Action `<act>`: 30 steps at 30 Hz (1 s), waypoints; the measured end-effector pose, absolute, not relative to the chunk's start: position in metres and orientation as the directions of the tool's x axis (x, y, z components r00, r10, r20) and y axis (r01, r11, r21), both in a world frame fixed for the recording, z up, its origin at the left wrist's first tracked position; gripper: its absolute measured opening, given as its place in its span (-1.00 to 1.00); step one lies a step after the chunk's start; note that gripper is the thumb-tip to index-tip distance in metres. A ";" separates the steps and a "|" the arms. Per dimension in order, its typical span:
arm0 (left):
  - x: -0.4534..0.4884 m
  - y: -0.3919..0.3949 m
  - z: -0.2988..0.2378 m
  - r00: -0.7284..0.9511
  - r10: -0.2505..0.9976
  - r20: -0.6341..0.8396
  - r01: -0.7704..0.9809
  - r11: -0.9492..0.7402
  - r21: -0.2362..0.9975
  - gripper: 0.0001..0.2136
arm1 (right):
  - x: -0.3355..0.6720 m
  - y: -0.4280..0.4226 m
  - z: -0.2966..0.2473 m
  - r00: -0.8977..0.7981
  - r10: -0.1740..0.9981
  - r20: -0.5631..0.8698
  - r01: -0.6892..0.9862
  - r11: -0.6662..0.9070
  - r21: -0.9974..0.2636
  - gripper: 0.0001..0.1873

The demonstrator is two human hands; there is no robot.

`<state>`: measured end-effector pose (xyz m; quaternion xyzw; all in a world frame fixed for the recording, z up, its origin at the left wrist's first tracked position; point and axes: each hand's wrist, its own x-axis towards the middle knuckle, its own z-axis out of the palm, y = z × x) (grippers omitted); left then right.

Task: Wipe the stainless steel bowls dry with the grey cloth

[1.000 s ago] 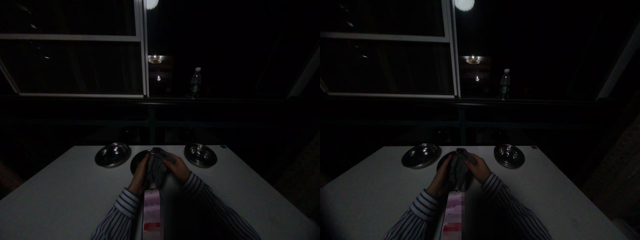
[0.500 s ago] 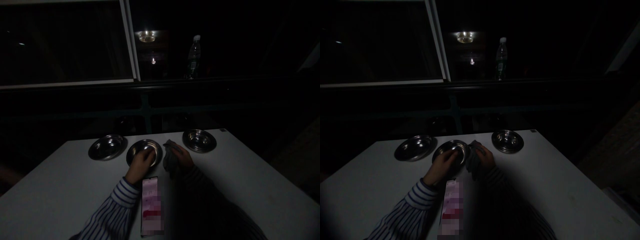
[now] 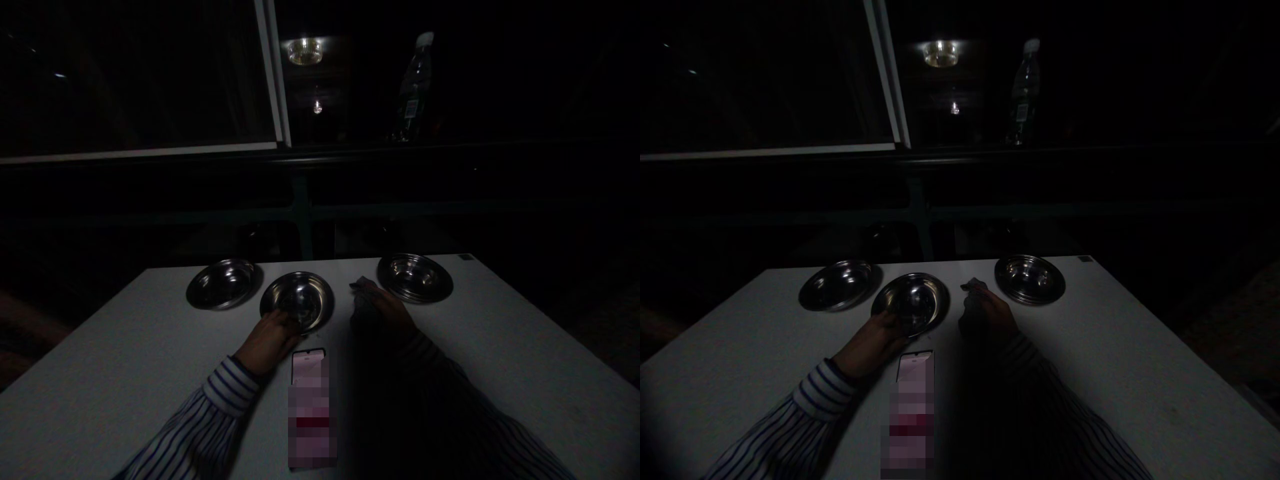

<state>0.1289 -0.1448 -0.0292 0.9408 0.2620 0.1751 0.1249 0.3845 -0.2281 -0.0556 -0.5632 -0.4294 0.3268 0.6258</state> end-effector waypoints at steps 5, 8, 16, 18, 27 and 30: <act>0.128 -0.142 -0.013 0.807 0.519 0.280 0.370 -0.816 0.444 -0.74 | 0.384 -0.226 -0.063 0.517 0.848 0.116 0.025 0.120 -0.992 -0.34; 0.131 -0.142 -0.002 0.689 0.675 0.262 0.377 -0.644 0.666 -0.75 | 0.379 -0.224 -0.059 0.591 0.792 0.153 0.082 0.130 -0.988 -0.37; 0.145 -0.156 0.019 0.451 0.890 0.061 0.092 -0.114 0.989 -0.76 | 0.344 -0.202 -0.034 0.542 0.679 0.495 0.494 0.219 -0.841 -0.58; 0.150 -0.161 0.022 0.426 0.904 0.025 0.013 -0.034 0.999 -0.76 | 0.329 -0.199 -0.028 0.432 0.660 0.615 0.627 0.271 -0.730 -0.58; 0.158 -0.169 0.020 0.311 0.949 0.055 -0.255 0.027 0.967 -0.78 | 0.276 -0.214 -0.006 -0.161 0.596 0.787 0.893 0.428 -0.142 -0.61; 0.159 -0.173 0.017 0.271 0.963 0.013 -0.259 0.059 0.964 -0.77 | 0.283 -0.205 -0.003 -0.039 0.599 0.800 0.921 0.333 -0.204 -0.61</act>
